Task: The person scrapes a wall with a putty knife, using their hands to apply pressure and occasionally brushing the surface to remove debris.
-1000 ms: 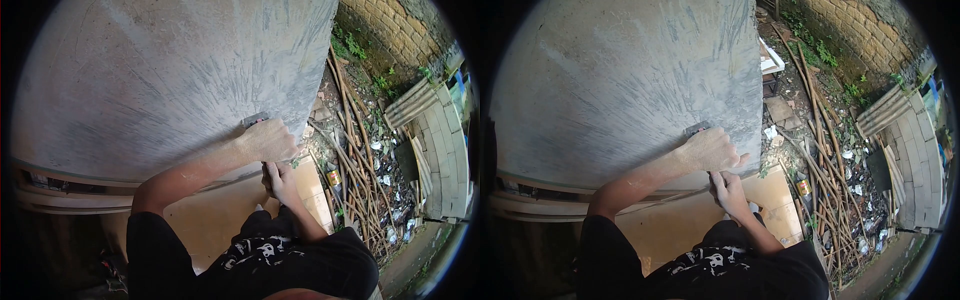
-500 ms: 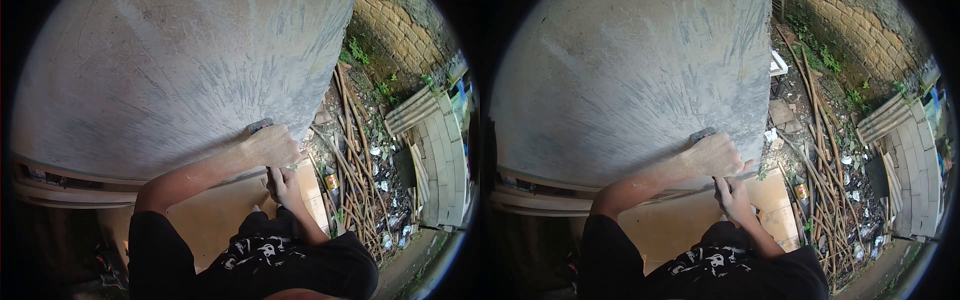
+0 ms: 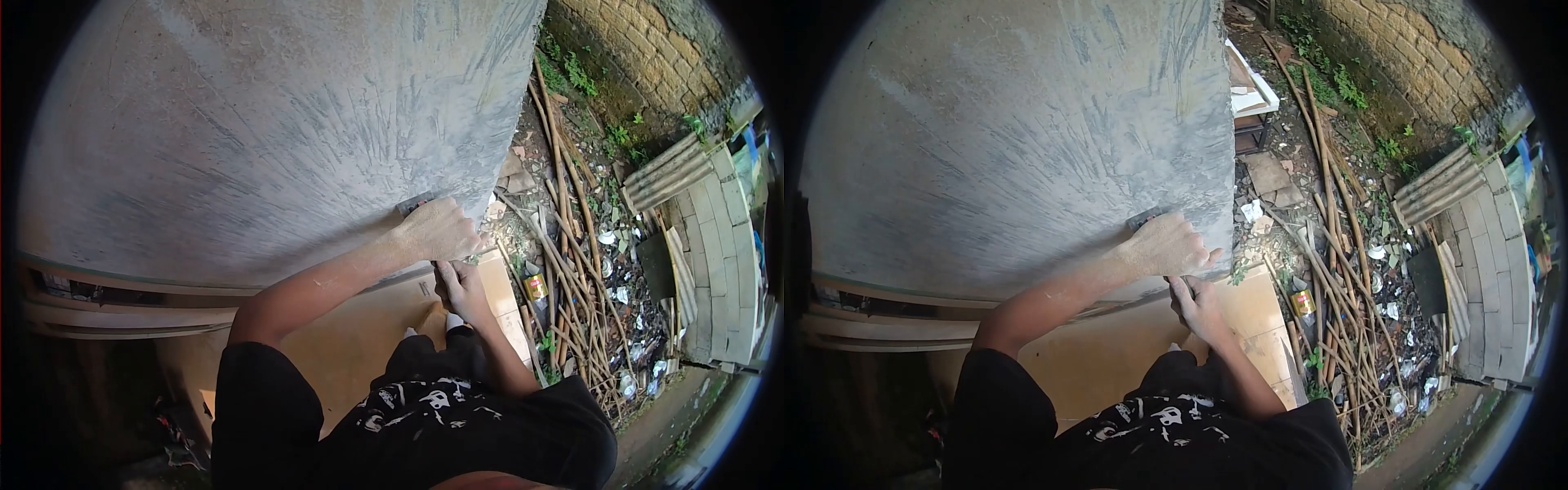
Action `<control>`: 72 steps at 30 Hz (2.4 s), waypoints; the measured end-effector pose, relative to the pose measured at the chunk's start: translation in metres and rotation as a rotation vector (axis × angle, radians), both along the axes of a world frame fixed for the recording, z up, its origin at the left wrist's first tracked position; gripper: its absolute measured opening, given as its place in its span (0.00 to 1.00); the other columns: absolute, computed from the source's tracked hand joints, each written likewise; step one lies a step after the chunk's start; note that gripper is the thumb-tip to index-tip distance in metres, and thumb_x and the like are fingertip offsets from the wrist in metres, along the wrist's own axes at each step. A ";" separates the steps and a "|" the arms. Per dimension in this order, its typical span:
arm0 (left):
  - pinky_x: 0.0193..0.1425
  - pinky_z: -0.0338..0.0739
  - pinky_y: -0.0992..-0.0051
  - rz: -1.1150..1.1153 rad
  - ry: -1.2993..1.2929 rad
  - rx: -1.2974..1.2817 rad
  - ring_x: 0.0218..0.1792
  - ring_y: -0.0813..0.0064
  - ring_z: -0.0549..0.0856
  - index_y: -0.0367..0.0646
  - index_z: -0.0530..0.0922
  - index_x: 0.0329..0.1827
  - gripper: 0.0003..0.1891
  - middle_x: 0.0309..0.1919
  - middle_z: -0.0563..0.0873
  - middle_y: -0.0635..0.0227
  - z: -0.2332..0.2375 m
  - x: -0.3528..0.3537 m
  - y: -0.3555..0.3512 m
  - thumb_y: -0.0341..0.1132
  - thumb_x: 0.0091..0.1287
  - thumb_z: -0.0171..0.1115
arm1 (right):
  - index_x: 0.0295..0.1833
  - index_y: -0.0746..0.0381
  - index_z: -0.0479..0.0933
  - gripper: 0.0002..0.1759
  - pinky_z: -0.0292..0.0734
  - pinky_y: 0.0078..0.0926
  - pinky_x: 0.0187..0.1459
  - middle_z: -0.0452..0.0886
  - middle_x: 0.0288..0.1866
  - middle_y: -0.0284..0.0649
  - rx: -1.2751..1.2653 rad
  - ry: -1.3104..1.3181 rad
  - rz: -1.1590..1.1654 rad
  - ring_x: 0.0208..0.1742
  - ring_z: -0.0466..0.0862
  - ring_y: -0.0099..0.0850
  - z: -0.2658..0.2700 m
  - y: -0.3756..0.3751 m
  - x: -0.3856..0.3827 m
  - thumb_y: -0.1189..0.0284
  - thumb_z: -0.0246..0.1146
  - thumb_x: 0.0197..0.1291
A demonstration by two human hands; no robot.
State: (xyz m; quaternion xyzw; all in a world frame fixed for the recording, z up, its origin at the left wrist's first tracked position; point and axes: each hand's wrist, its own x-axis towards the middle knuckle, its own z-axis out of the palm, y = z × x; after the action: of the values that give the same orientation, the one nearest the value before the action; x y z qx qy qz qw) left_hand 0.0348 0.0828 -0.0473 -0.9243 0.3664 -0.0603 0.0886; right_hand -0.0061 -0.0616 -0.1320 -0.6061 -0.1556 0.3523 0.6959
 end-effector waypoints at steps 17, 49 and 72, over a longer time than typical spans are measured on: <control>0.18 0.73 0.69 -0.021 0.091 0.094 0.14 0.70 0.81 0.51 0.83 0.51 0.17 0.11 0.79 0.70 -0.005 -0.013 0.015 0.38 0.59 0.59 | 0.23 0.63 0.67 0.25 0.56 0.19 0.15 0.65 0.13 0.29 -0.061 -0.059 -0.062 0.12 0.63 0.17 -0.020 0.021 -0.018 0.62 0.50 0.74; 0.12 0.67 0.68 0.077 -0.246 -0.317 0.05 0.66 0.71 0.43 0.70 0.04 0.26 0.02 0.68 0.64 0.025 -0.062 0.055 0.38 0.62 0.63 | 0.46 0.67 0.75 0.10 0.58 0.15 0.20 0.69 0.20 0.27 0.122 -0.222 -0.012 0.18 0.65 0.14 0.054 0.029 -0.053 0.70 0.55 0.70; 0.19 0.76 0.71 -0.129 0.119 -0.058 0.15 0.74 0.82 0.40 0.76 0.28 0.08 0.11 0.78 0.71 0.050 -0.057 0.058 0.35 0.54 0.62 | 0.32 0.67 0.78 0.14 0.59 0.15 0.23 0.72 0.18 0.28 -0.049 -0.251 -0.245 0.20 0.68 0.14 0.060 0.044 -0.071 0.71 0.57 0.69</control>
State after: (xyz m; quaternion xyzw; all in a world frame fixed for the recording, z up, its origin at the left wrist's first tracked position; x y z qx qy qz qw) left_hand -0.0219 0.1406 0.0022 -0.9029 0.4279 -0.0214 0.0357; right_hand -0.0766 -0.0173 -0.0715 -0.6766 -0.1576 0.1901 0.6937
